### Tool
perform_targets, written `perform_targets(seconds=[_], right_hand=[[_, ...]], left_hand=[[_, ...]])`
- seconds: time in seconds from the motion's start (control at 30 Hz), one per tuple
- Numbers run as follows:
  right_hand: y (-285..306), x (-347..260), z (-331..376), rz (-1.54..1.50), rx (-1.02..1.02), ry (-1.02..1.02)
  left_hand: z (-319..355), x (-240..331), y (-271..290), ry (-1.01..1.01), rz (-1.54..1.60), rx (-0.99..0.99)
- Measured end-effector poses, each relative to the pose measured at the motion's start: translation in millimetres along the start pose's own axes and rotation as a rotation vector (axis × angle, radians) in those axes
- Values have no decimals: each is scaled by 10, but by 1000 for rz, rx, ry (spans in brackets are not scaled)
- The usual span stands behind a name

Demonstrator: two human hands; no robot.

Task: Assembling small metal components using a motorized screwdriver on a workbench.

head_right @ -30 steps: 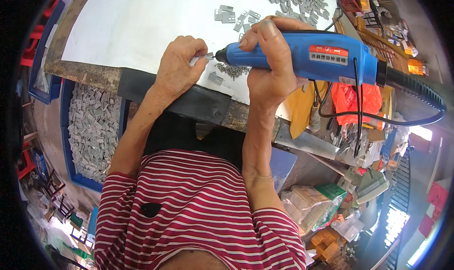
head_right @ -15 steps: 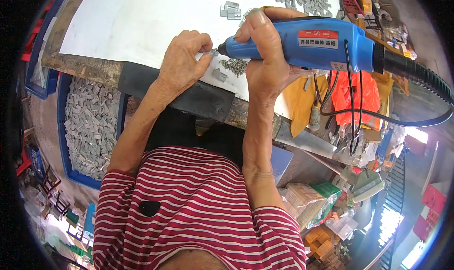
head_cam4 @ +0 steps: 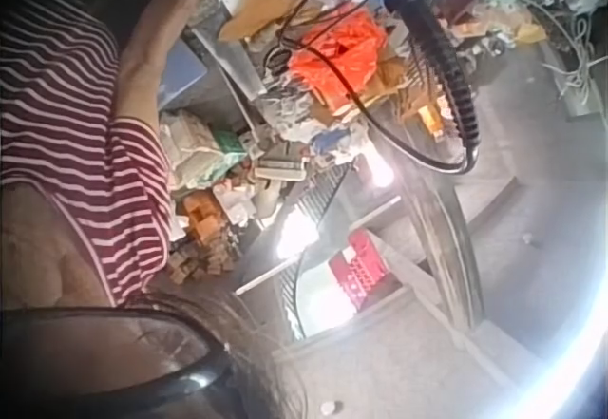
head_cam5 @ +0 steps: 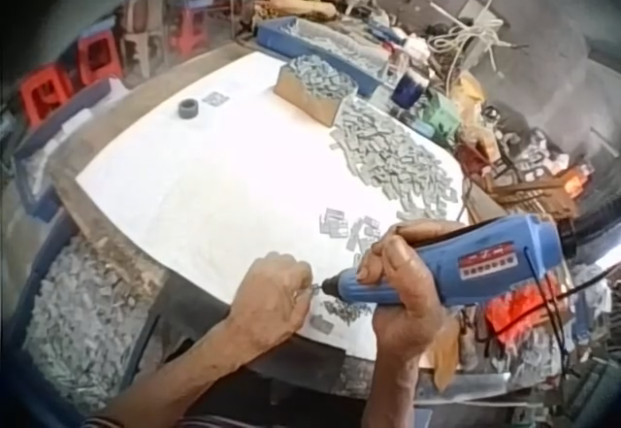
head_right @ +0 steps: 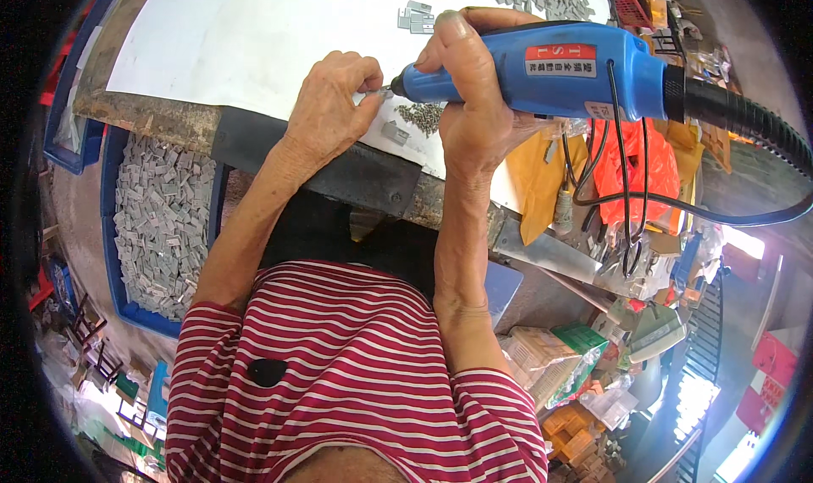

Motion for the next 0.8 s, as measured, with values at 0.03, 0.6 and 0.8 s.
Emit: perform_targets(seconds=[0.03, 0.6, 0.8], right_hand=[[-5, 7, 1, 0, -2, -1], [-94, 69, 69, 201, -149, 104], [-60, 60, 6, 143, -273, 3]], left_hand=[[0, 2, 4, 1, 1, 1], [-2, 26, -1, 35, 47, -41], [6, 4, -7, 37, 59, -38]])
Point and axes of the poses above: each hand's wrist, its own z-axis away from the middle knuckle, its own y-axis out of the back of the hand, x = y × z, the point moved 2 cm from there along -z, towards the middle knuckle, and after that the axes turned 14 degrees about y, right-handed, at the moved point
